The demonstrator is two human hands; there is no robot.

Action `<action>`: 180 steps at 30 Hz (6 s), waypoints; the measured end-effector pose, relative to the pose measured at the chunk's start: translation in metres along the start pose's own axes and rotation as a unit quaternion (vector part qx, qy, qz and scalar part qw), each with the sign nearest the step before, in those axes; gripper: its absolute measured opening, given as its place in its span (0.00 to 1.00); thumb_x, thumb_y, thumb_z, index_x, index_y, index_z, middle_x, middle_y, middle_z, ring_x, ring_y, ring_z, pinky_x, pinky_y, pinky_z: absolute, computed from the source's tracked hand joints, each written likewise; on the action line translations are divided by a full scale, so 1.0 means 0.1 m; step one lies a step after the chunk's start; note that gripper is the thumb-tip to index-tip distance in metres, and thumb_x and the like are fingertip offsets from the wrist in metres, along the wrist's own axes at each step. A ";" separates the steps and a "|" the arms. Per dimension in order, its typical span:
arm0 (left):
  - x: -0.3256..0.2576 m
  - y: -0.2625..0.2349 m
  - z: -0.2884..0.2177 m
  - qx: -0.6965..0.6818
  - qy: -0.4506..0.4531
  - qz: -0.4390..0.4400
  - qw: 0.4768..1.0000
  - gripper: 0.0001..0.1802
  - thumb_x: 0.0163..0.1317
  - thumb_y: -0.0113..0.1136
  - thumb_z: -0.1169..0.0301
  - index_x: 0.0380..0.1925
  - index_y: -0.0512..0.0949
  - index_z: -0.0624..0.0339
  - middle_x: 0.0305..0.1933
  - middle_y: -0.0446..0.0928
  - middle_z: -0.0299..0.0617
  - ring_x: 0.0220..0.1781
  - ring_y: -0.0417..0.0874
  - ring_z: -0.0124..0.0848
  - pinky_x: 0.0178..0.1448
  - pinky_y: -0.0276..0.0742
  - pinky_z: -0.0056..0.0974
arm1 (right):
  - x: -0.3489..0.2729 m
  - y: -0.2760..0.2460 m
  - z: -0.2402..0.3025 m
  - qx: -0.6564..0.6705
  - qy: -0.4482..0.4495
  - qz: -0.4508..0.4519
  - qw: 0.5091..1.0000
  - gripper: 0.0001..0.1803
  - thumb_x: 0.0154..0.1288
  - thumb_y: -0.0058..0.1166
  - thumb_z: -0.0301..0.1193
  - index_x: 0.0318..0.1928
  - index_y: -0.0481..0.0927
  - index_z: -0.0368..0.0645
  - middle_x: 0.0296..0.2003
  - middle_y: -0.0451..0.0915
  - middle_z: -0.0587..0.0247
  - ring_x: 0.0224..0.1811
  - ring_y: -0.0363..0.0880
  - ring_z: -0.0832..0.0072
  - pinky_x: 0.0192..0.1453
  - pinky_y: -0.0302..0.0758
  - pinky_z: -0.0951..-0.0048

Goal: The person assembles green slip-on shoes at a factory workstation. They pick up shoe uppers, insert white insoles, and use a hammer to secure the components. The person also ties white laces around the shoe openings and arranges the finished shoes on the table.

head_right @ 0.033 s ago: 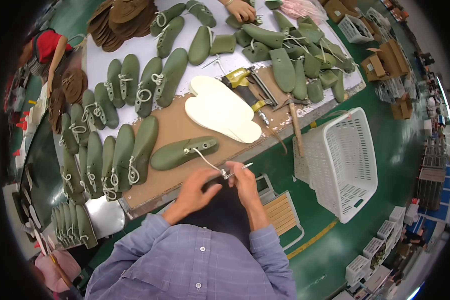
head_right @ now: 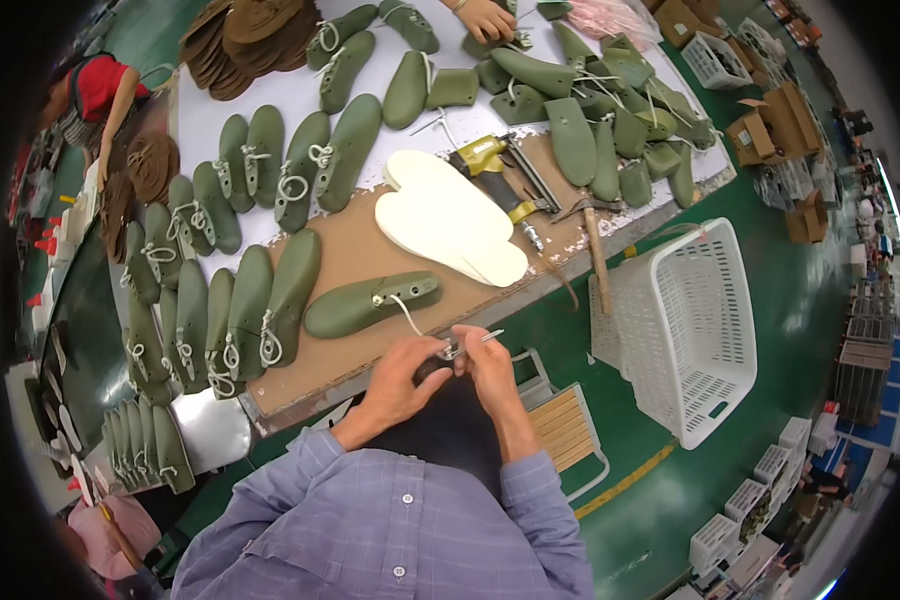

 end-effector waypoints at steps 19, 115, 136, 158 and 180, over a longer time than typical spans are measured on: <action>-0.28 0.79 0.58 0.048 -0.288 0.035 0.956 0.14 0.67 0.68 0.62 0.43 0.77 0.58 0.38 0.86 0.52 0.41 0.87 0.52 0.47 0.80 0.51 | 0.72 -1.17 0.45 -0.413 -0.233 -0.175 0.863 0.14 0.72 0.60 0.33 0.51 0.81 0.37 0.44 0.84 0.50 0.48 0.81 0.58 0.54 0.77 0.60; -0.21 1.33 0.47 0.046 -0.378 -0.134 0.915 0.13 0.70 0.62 0.70 0.48 0.78 0.69 0.36 0.87 0.50 0.33 0.89 0.37 0.42 0.84 0.40 | 0.21 -1.48 0.61 -0.443 -0.147 0.198 0.862 0.24 0.78 0.55 0.30 0.70 0.69 0.43 0.51 0.83 0.44 0.47 0.85 0.59 0.51 0.80 0.65; -0.14 1.50 0.61 -0.155 -0.527 -0.191 0.813 0.17 0.72 0.60 0.62 0.39 0.86 0.69 0.28 0.86 0.44 0.24 0.86 0.31 0.34 0.82 0.38 | 0.34 -1.25 0.51 -0.549 -0.209 0.307 0.749 0.07 0.72 0.59 0.27 0.43 0.79 0.34 0.31 0.79 0.47 0.28 0.80 0.55 0.34 0.75 0.61; -0.14 1.46 0.60 -0.168 -0.518 -0.188 0.818 0.20 0.71 0.58 0.61 0.31 0.84 0.70 0.26 0.85 0.46 0.23 0.86 0.33 0.34 0.82 0.40 | 0.27 -1.35 0.67 -0.531 -0.259 0.346 0.729 0.18 0.69 0.61 0.26 0.58 0.80 0.40 0.34 0.81 0.46 0.33 0.82 0.46 0.38 0.78 0.58; -0.18 1.40 0.67 -0.248 -0.516 -0.120 0.811 0.21 0.73 0.56 0.59 0.43 0.84 0.70 0.32 0.86 0.45 0.26 0.86 0.30 0.36 0.82 0.37 | 0.70 -1.83 0.96 -0.541 -0.302 0.061 0.783 0.25 0.67 0.53 0.15 0.64 0.78 0.36 0.44 0.84 0.45 0.44 0.86 0.56 0.48 0.80 0.58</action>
Point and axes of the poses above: each hand's wrist, its own x-axis towards the middle knuckle, its own y-axis out of the palm, z = x × y, the point moved 3 cm from there along x, towards the middle knuckle
